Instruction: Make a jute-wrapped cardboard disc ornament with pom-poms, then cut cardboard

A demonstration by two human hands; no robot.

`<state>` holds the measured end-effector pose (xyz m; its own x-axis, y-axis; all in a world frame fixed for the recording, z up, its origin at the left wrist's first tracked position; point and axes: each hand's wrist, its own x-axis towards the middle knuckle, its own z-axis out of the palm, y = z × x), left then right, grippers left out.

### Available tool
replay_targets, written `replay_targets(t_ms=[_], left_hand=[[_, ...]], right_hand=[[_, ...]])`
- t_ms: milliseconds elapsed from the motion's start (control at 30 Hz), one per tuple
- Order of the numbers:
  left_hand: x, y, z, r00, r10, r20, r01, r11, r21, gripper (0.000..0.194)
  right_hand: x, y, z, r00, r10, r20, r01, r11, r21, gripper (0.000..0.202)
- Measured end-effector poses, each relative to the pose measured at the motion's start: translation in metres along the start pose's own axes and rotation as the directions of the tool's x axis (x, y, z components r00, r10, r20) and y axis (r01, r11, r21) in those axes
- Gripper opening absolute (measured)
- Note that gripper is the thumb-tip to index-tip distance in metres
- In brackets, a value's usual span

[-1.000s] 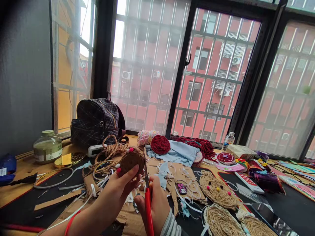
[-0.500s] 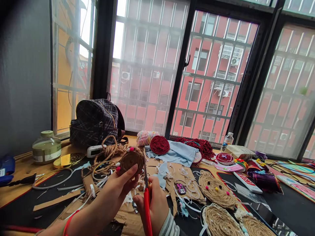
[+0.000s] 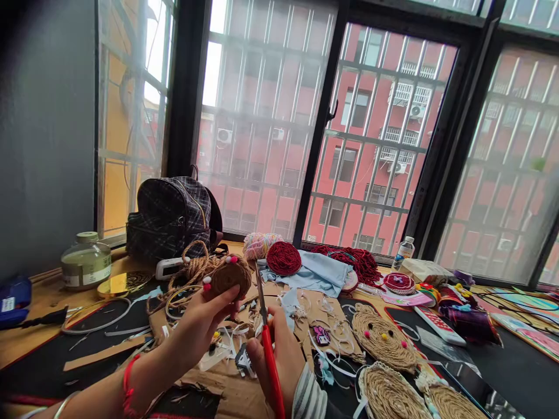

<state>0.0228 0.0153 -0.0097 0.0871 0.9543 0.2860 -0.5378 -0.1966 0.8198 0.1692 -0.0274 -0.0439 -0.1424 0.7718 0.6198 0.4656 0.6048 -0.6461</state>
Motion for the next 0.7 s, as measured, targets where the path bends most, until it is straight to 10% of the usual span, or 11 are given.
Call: replay_targets(t_ms=[367, 700], left_hand=[[-0.0043, 0.0001, 0.0085, 1.0, -0.026, -0.014, 0.027, 0.997, 0.072, 0.03], [-0.0068, -0.0027, 0.0076, 0.998, -0.052, -0.021, 0.053, 0.996, 0.066, 0.027]], right_hand=[[-0.0006, 0.0108, 0.0056, 0.993, 0.04, 0.109, -0.044, 0.999, 0.028, 0.059], [0.0023, 0.0081, 0.0072, 0.995, 0.091, -0.043, -0.088, 0.994, 0.061, 0.057]])
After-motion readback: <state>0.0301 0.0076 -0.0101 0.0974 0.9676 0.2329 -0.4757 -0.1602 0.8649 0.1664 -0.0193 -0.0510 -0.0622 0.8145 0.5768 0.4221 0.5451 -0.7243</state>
